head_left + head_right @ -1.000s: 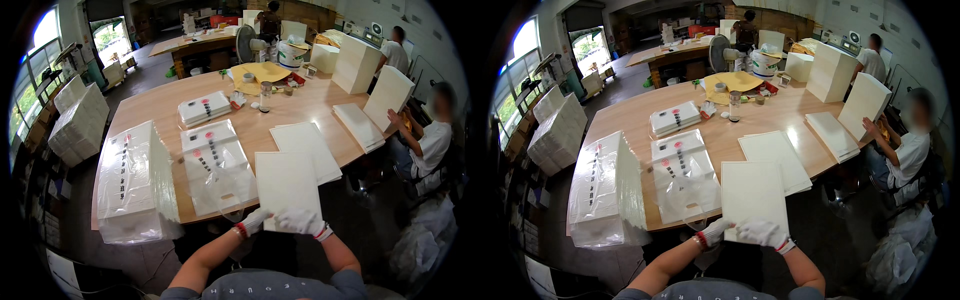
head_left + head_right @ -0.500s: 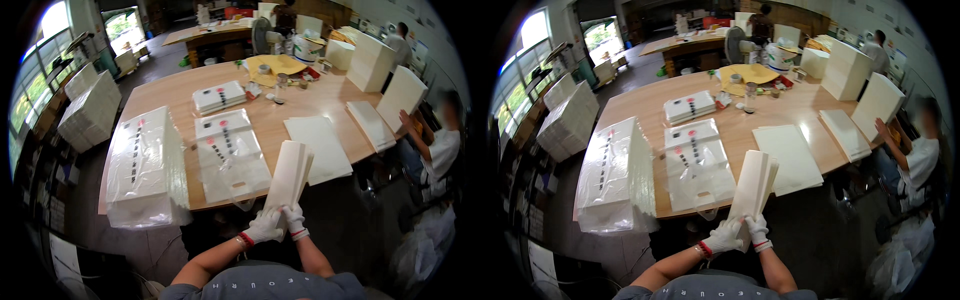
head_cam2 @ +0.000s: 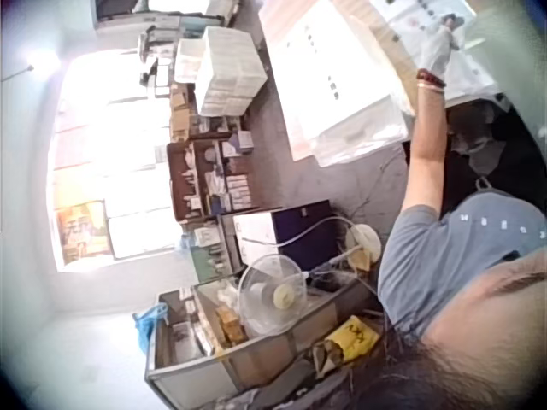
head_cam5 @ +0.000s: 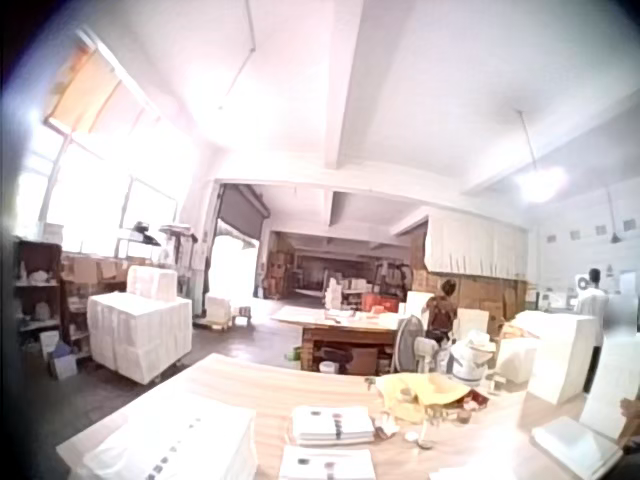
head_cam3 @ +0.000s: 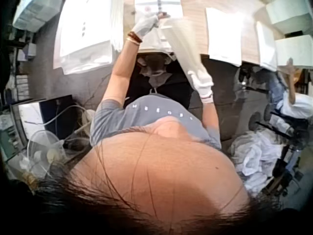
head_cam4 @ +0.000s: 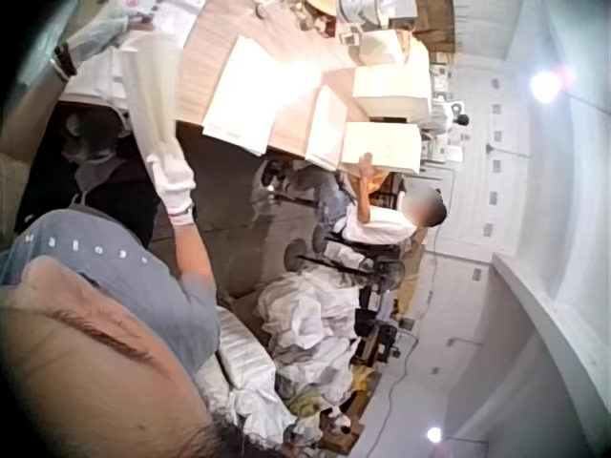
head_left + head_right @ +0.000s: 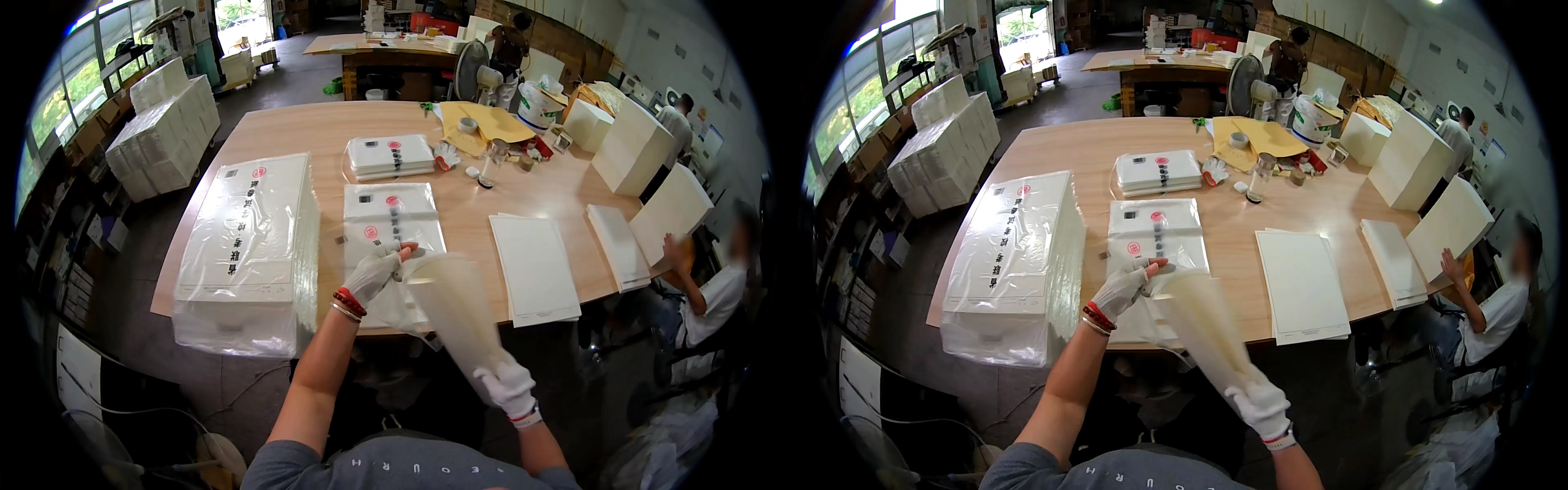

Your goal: The person repeatedly picks up stacks of white paper documents and places them into clear plastic sleeves on a table. The person aligns the documents and slides them into the sleeves one at a time, then sets the filled sleeves aside. Other workers are visible in the background performing similar tasks.

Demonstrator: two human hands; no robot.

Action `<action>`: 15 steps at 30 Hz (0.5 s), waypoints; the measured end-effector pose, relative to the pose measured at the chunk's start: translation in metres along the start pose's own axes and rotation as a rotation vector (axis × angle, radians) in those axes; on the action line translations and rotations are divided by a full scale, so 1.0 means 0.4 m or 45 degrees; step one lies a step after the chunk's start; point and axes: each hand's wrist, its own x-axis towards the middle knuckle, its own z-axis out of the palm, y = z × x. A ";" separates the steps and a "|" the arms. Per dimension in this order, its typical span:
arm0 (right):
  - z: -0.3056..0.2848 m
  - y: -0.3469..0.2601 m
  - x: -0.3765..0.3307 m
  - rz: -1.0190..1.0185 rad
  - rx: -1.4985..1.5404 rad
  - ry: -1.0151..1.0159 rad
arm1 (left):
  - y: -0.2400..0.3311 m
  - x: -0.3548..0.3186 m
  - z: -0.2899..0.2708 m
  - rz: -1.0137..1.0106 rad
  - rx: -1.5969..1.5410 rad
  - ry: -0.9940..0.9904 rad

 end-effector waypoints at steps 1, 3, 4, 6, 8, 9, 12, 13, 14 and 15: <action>0.020 0.006 0.009 0.053 0.035 -0.128 | 0.057 -0.020 0.070 -0.043 0.042 0.099; 0.071 -0.002 0.064 0.136 -0.069 -0.349 | -0.088 -0.036 0.141 0.288 0.247 0.007; 0.122 0.009 0.086 0.186 -0.204 -0.486 | -0.155 -0.053 0.197 0.302 0.213 -0.079; 0.296 0.208 0.026 -0.119 -0.020 -0.355 | -0.084 -0.103 0.365 0.130 1.589 -0.357; 0.233 0.110 0.120 0.153 0.018 -0.406 | -0.159 -0.105 0.316 0.300 1.515 -0.131; 0.214 0.070 0.160 0.294 0.037 -0.412 | -0.227 -0.080 0.251 0.396 1.450 -0.011; 0.307 0.127 0.170 0.357 -0.161 0.263 | -0.216 -0.087 0.155 0.455 1.576 0.118; 0.344 0.123 0.195 0.248 -0.126 0.375 | -0.242 -0.097 0.127 0.465 1.629 0.097; 0.372 0.123 0.210 0.398 -0.071 0.202 | -0.277 -0.111 0.093 0.467 1.687 0.070; 0.395 0.120 0.233 0.537 -0.019 0.036 | -0.339 -0.112 0.046 0.657 1.970 0.007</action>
